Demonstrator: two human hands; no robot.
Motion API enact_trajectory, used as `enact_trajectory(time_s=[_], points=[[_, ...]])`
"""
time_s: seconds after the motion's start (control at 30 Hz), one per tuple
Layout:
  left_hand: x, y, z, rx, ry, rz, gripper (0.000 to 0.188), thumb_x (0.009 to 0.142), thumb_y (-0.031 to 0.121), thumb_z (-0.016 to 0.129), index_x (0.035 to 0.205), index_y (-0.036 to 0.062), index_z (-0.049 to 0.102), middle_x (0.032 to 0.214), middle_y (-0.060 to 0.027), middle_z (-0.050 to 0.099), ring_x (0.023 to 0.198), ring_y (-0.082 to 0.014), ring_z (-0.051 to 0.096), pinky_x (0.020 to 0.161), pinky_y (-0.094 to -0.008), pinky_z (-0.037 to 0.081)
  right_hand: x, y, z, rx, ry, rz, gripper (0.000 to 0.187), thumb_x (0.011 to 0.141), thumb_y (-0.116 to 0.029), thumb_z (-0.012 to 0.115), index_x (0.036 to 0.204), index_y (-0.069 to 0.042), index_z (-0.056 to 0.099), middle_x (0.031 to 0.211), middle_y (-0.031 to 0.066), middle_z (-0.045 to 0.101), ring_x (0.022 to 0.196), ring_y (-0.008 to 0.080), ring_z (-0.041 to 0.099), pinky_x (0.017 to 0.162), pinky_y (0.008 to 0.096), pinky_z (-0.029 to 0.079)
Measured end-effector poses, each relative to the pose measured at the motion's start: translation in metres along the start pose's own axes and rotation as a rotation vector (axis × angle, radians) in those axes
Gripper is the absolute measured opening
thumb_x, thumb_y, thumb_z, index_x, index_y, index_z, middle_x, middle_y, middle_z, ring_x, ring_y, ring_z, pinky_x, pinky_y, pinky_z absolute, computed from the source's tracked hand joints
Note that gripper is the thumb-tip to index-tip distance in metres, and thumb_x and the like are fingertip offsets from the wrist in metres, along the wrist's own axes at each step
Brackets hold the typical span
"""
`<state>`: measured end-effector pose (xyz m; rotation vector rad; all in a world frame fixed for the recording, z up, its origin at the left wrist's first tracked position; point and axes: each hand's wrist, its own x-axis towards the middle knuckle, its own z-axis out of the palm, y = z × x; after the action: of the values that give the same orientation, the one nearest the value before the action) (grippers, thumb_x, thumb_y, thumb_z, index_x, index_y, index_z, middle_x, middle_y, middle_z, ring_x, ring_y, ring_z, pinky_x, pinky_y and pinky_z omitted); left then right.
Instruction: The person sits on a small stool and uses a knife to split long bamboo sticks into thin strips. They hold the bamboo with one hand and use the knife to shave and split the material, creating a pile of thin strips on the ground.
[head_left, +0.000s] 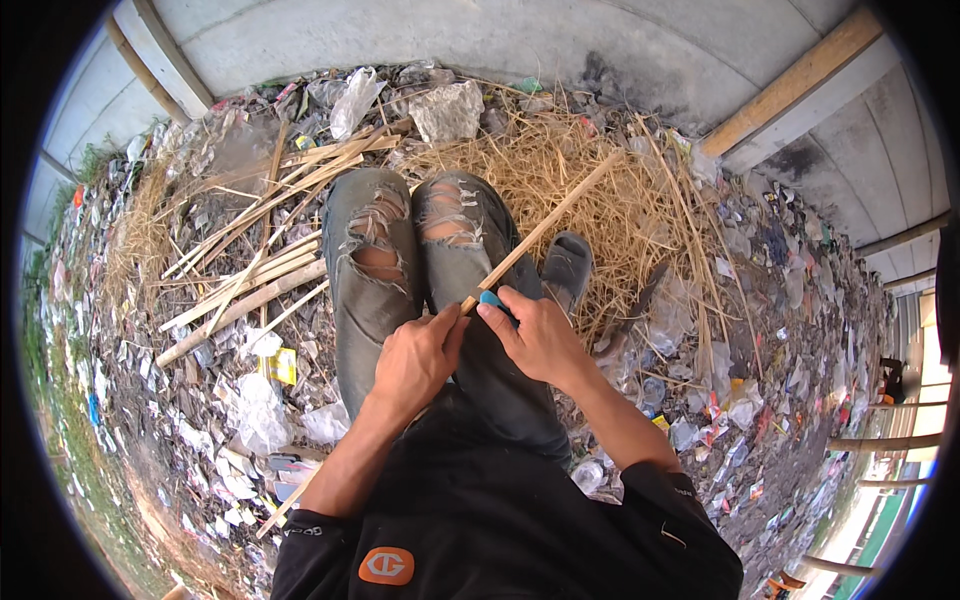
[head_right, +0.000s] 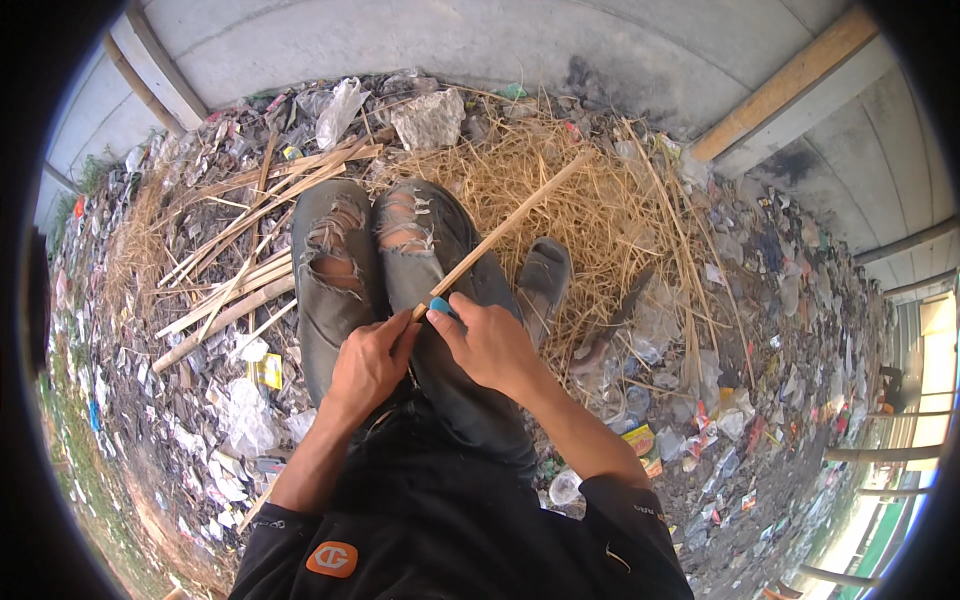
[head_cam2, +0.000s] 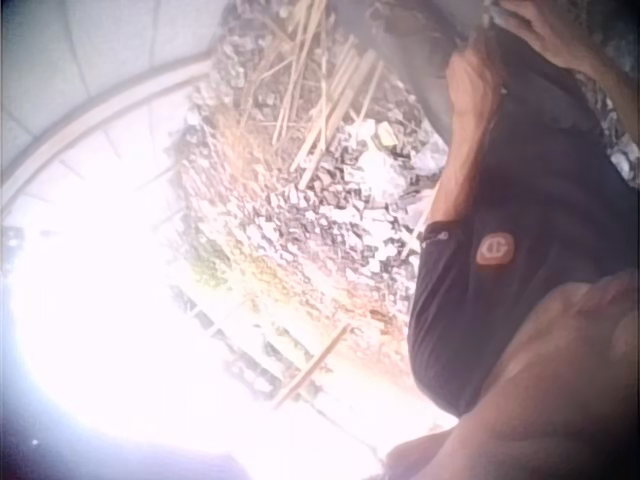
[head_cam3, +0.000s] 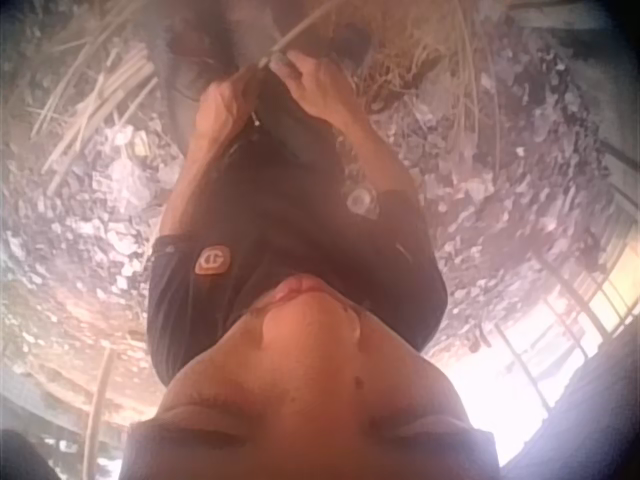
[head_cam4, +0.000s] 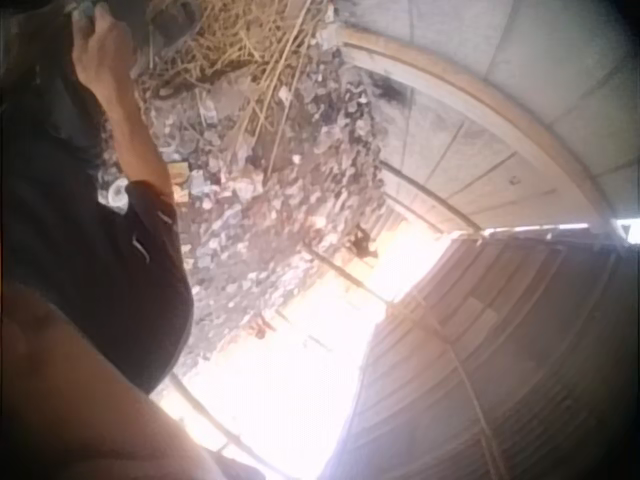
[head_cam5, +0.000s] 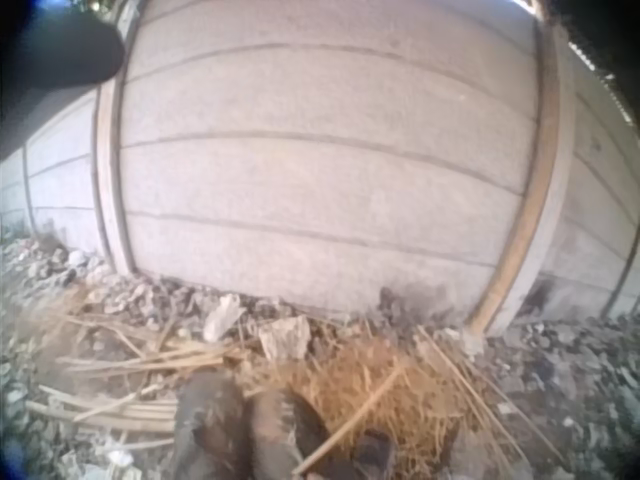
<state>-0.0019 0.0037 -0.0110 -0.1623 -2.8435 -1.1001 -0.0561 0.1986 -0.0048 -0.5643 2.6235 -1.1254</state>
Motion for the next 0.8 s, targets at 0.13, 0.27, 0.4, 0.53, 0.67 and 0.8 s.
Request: enact_trajectory(time_s=[0.13, 0.27, 0.4, 0.53, 0.67, 0.8], points=[[-0.020, -0.012, -0.010, 0.035, -0.013, -0.002, 0.024, 0.101, 0.024, 0.062, 0.115, 0.0048, 0.066, 0.079, -0.0201, 0.069, 0.074, -0.0428, 0.068, 0.063, -0.0525, 0.053, 0.002, 0.011, 0.012, -0.045, 0.054, -0.035, 0.045, 0.107, -0.045, 0.053, 0.092, -0.003, 0.057, 0.062, 0.0245, 0.057, 0.064, 0.0480, 0.061, 0.054, 0.0522, 0.044], [-0.050, -0.017, -0.035, 0.003, -0.044, -0.033, 0.024, 0.098, 0.014, 0.067, 0.116, -0.0014, 0.067, 0.077, -0.0237, 0.067, 0.069, -0.0419, 0.067, 0.060, -0.0479, 0.051, 0.000, 0.010, 0.017, -0.063, 0.037, -0.051, 0.044, 0.107, -0.044, 0.054, 0.091, -0.002, 0.056, 0.063, 0.0240, 0.059, 0.065, 0.0478, 0.061, 0.055, 0.0521, 0.044], [-0.086, -0.035, -0.060, 0.007, -0.058, -0.026, 0.022, 0.096, 0.011, 0.069, 0.116, 0.0022, 0.066, 0.074, -0.0196, 0.066, 0.064, -0.0403, 0.066, 0.056, -0.0479, 0.050, 0.004, 0.017, 0.016, -0.003, 0.118, -0.015, 0.044, 0.106, -0.042, 0.056, 0.090, -0.002, 0.056, 0.066, 0.0243, 0.058, 0.066, 0.0483, 0.061, 0.056, 0.0519, 0.043], [-0.127, -0.047, -0.098, 0.083, -0.112, -0.074, 0.023, 0.094, 0.008, 0.071, 0.115, 0.0012, 0.067, 0.070, -0.0171, 0.064, 0.059, -0.0363, 0.065, 0.053, -0.0432, 0.049, 0.009, 0.029, 0.015, -0.089, 0.223, -0.030, 0.044, 0.106, -0.046, 0.053, 0.092, -0.005, 0.057, 0.063, 0.0223, 0.062, 0.064, 0.0481, 0.063, 0.056, 0.0542, 0.047], [-0.165, -0.065, -0.121, 0.082, -0.102, -0.118, 0.020, 0.093, 0.007, 0.072, 0.111, 0.0004, 0.071, 0.068, -0.0164, 0.064, 0.056, -0.0340, 0.064, 0.052, -0.0415, 0.048, 0.033, 0.086, -0.029, -0.070, 0.562, 0.201, 0.047, 0.108, -0.045, 0.052, 0.092, -0.002, 0.061, 0.065, 0.0218, 0.057, 0.059, 0.0409, 0.058, 0.058, 0.0494, 0.042], [-0.186, -0.086, -0.132, 0.035, -0.141, -0.197, 0.018, 0.091, 0.005, 0.073, 0.108, -0.0008, 0.074, 0.066, -0.0162, 0.064, 0.054, -0.0325, 0.064, 0.050, -0.0408, 0.047, 0.024, 0.178, -0.112, -0.227, 0.939, 0.247, 0.052, 0.108, -0.048, 0.052, 0.088, 0.000, 0.061, 0.065, 0.0131, 0.053, 0.059, 0.0285, 0.049, 0.060, 0.0430, 0.040]])
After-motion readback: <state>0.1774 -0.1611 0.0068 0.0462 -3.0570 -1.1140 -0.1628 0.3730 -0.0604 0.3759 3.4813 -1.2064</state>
